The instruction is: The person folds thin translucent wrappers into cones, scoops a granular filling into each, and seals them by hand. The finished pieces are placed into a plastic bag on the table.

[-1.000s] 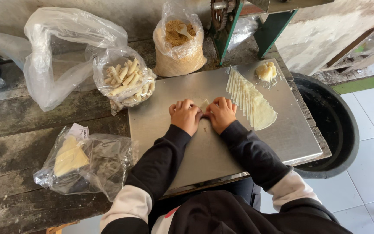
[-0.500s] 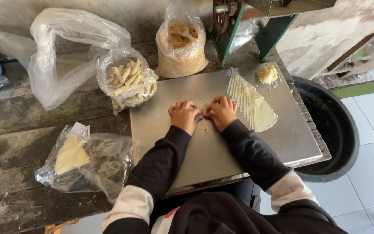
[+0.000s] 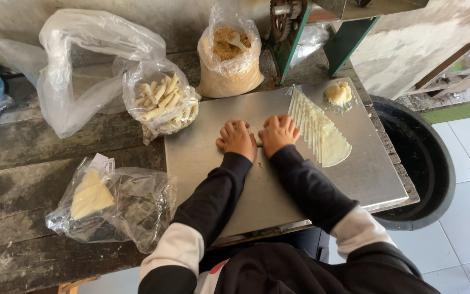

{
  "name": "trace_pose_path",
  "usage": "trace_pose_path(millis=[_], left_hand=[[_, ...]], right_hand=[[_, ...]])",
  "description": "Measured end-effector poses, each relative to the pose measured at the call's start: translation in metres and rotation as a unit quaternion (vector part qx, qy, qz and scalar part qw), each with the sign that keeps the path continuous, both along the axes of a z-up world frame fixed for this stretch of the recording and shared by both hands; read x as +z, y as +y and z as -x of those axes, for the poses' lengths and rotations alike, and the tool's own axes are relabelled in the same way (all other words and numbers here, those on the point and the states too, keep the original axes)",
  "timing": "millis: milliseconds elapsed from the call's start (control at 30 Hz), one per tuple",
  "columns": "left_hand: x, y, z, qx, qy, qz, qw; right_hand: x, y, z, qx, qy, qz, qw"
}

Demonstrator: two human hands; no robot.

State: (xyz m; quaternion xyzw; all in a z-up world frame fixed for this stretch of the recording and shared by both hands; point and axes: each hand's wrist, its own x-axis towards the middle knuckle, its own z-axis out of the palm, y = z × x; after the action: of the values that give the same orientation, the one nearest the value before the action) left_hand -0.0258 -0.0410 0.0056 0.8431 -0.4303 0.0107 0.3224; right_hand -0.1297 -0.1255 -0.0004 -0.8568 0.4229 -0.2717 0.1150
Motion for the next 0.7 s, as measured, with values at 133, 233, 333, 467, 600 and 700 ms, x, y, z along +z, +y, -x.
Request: trace_pose_path(millis=[133, 233, 333, 467, 600, 700], left_hand=[[0.009, -0.025, -0.028, -0.007, -0.022, 0.047, 0.999], [0.018, -0.023, -0.049, -0.128, 0.035, 0.027, 0.991], [0.021, -0.012, -0.055, -0.233, 0.007, 0.001, 0.973], [0.034, -0.008, -0.051, -0.182, -0.031, 0.136, 0.973], [0.072, 0.006, -0.061, -0.134, -0.027, 0.264, 0.955], [0.107, 0.038, -0.090, -0.066, -0.104, 0.295, 0.948]], right_hand=[[0.009, -0.029, -0.030, -0.011, -0.043, 0.008, 0.999], [0.026, -0.039, -0.022, 0.078, -0.134, -0.048, 0.987], [0.045, -0.028, 0.028, 0.355, -0.115, -0.313, 0.873], [0.049, 0.031, 0.067, 0.587, 0.141, -0.652, 0.459], [0.062, 0.016, 0.038, 0.504, 0.058, -0.624, 0.595], [0.086, -0.008, 0.012, 0.211, -0.110, 0.188, 0.953]])
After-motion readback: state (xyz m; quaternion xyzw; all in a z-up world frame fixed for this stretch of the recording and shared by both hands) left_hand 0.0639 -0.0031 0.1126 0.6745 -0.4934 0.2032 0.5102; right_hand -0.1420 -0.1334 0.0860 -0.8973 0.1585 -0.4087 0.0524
